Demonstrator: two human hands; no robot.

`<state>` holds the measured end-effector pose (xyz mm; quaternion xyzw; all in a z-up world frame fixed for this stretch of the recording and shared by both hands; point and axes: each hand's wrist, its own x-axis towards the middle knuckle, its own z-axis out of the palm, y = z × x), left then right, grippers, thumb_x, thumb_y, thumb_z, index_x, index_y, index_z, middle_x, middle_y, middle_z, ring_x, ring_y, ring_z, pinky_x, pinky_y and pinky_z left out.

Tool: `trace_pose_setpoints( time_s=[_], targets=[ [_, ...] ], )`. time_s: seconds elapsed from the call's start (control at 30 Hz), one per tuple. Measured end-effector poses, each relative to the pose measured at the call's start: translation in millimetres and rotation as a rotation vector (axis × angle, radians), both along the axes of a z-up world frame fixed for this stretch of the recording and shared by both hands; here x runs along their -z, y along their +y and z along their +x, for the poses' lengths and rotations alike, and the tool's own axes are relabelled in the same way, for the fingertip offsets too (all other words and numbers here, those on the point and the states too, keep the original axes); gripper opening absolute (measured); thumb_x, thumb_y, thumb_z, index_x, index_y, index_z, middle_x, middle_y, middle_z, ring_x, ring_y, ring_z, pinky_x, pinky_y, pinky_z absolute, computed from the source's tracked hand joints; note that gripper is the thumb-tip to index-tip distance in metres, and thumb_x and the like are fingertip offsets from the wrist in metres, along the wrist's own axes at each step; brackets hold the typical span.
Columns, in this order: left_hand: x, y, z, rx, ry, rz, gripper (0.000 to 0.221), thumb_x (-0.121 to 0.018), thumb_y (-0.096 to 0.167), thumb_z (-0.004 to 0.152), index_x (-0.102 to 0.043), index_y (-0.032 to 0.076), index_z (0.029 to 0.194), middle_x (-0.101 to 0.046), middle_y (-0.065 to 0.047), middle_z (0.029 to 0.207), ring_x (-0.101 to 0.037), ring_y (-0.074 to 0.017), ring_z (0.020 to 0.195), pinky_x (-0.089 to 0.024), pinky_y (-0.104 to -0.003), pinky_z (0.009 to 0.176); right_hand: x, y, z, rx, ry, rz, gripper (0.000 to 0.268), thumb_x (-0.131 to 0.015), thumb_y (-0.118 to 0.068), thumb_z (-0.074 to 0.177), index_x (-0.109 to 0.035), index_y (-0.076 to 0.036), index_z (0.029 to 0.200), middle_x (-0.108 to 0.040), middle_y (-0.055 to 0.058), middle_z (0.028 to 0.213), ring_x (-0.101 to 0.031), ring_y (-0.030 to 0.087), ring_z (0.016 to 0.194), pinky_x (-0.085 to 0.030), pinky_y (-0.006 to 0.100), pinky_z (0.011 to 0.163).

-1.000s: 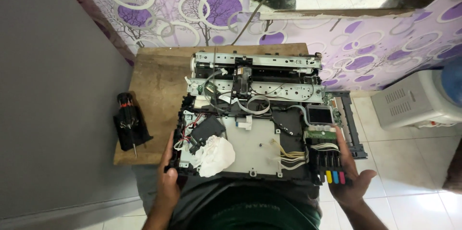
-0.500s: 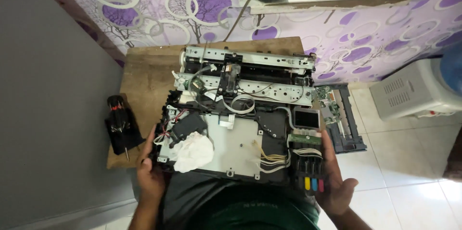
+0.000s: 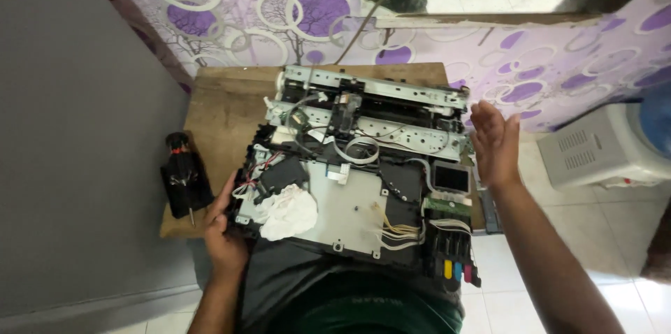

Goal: The person uses a screwdriver to remove screws from a disassembled printer placed on a wooden table. They remove a black plastic cover, set it aside, and continue to manipulate internal components and wires while inspecting the device.

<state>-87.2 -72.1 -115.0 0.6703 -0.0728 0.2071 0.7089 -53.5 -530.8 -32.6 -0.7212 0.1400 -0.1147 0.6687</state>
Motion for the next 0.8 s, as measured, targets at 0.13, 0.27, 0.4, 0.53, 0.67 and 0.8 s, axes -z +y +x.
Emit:
trace_pose_setpoints(
  time_s=[0.13,0.27,0.4,0.53,0.67,0.8],
  targets=[
    [-6,-1,4,0.027,-0.039,-0.045,0.078,-0.044,0.058,0.099,-0.058,-0.007,0.139,-0.061,-0.024,0.143,-0.059,-0.0307,0.134,-0.045,-0.04,0.117,32,-18,45,-0.04,-0.052,0.086,0.089,-0.015,-0.077,0.088,-0.045,-0.02,0.15,-0.04,0.012,0.163,-0.031,0.032,0.155,-0.024,0.048,0.121],
    [-25,-5,2,0.097,-0.018,-0.069,0.075,-0.044,0.053,0.096,-0.058,-0.006,0.141,-0.065,-0.024,0.137,-0.064,-0.0287,0.129,-0.048,-0.037,0.111,15,-13,39,0.052,-0.009,0.074,0.073,-0.012,-0.067,0.096,-0.053,-0.021,0.134,-0.055,0.011,0.143,-0.047,0.029,0.142,-0.034,0.043,0.12],
    [-27,-8,-2,0.151,0.001,-0.15,0.078,-0.047,0.05,0.094,-0.054,-0.01,0.143,-0.06,-0.026,0.144,-0.058,-0.0316,0.136,-0.043,-0.04,0.117,25,-33,42,-0.051,-0.065,-0.045,0.09,-0.016,-0.081,0.088,-0.044,-0.017,0.145,-0.045,0.022,0.152,-0.039,0.04,0.146,-0.03,0.051,0.122],
    [-23,-9,-8,0.173,0.028,-0.127,0.083,-0.051,0.055,0.092,-0.051,-0.009,0.145,-0.057,-0.025,0.147,-0.056,-0.0298,0.137,-0.043,-0.039,0.116,29,-53,59,-0.099,-0.035,0.03,0.096,-0.014,-0.085,0.082,-0.048,-0.02,0.144,-0.038,0.017,0.152,-0.028,0.036,0.142,-0.022,0.056,0.112],
    [-28,-5,-5,0.195,0.01,-0.006,0.093,-0.048,0.071,0.095,-0.05,-0.007,0.147,-0.057,-0.022,0.148,-0.056,-0.0282,0.138,-0.041,-0.039,0.118,45,-76,82,-0.183,0.03,0.157,0.103,-0.007,-0.086,0.086,-0.064,-0.021,0.143,-0.07,0.006,0.095,-0.063,0.005,0.112,-0.049,0.025,0.08],
    [-22,-8,9,0.218,-0.006,-0.087,0.091,-0.051,0.067,0.094,-0.052,-0.009,0.144,-0.06,-0.023,0.143,-0.059,-0.0293,0.133,-0.045,-0.04,0.115,45,-78,85,-0.205,0.035,0.135,0.085,-0.011,-0.089,0.079,-0.068,-0.027,0.089,-0.041,-0.006,0.171,0.012,0.037,0.165,0.014,0.081,0.107]
  ],
)
